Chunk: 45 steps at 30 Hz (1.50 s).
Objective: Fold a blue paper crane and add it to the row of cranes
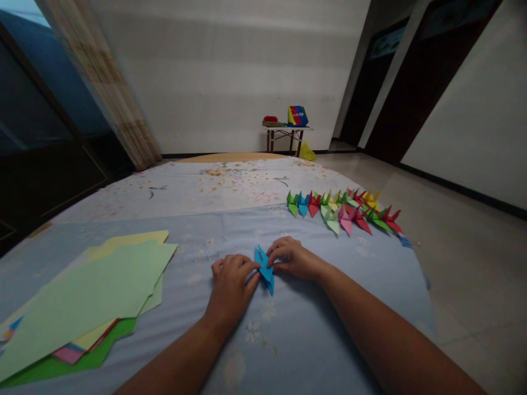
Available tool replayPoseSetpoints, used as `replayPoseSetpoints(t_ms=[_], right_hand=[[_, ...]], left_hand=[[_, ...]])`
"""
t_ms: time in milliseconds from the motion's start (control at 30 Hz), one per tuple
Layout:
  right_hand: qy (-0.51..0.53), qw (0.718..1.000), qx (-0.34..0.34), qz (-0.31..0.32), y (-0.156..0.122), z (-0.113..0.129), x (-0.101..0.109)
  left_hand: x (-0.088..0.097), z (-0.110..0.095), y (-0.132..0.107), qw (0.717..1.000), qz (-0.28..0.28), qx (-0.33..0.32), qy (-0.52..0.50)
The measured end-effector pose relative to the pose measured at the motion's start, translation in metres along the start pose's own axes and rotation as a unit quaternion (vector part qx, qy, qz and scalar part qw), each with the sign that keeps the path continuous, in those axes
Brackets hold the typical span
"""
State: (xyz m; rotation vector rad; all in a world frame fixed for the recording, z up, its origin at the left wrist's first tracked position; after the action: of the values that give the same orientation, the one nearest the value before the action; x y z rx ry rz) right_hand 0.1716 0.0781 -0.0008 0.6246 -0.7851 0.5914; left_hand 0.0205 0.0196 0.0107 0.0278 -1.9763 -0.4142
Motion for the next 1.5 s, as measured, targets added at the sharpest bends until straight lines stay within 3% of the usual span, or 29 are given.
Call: replayPoseSetpoints(t_ms=[233, 700, 967, 1300, 1500], right_hand=[[0.012, 1.000, 0.022, 0.018, -0.002, -0.003, 0.001], [-0.038, 0.997, 0.034, 0.056, -0.003, 0.008, 0.007], [-0.041, 0.994, 0.022, 0.094, -0.005, 0.009, 0.008], [-0.062, 0.992, 0.052, 0.099, -0.010, 0.017, 0.006], [-0.103, 0.988, 0.024, 0.111, -0.010, 0.022, 0.010]], left_hand=[[0.003, -0.008, -0.002, 0.999, 0.007, -0.036, 0.037], [0.001, -0.018, -0.008, 0.985, 0.080, -0.099, 0.113], [0.004, -0.009, -0.014, 0.988, 0.090, -0.102, 0.068], [-0.004, -0.018, -0.016, 0.977, 0.118, -0.098, 0.148], [-0.004, -0.018, -0.018, 0.978, 0.120, -0.097, 0.139]])
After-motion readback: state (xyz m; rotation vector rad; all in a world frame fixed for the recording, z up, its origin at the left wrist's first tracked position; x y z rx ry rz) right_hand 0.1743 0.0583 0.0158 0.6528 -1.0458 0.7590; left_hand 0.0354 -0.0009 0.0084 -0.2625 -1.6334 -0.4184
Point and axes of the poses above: each hand's wrist, its own y-axis towards the middle knuckle, its own x-axis out of the back of the hand, z = x × y, the point moved 5 cm from there along y, towards the middle knuckle, and after that the axes turned 8 degrees about x, right-handed, at the moved point
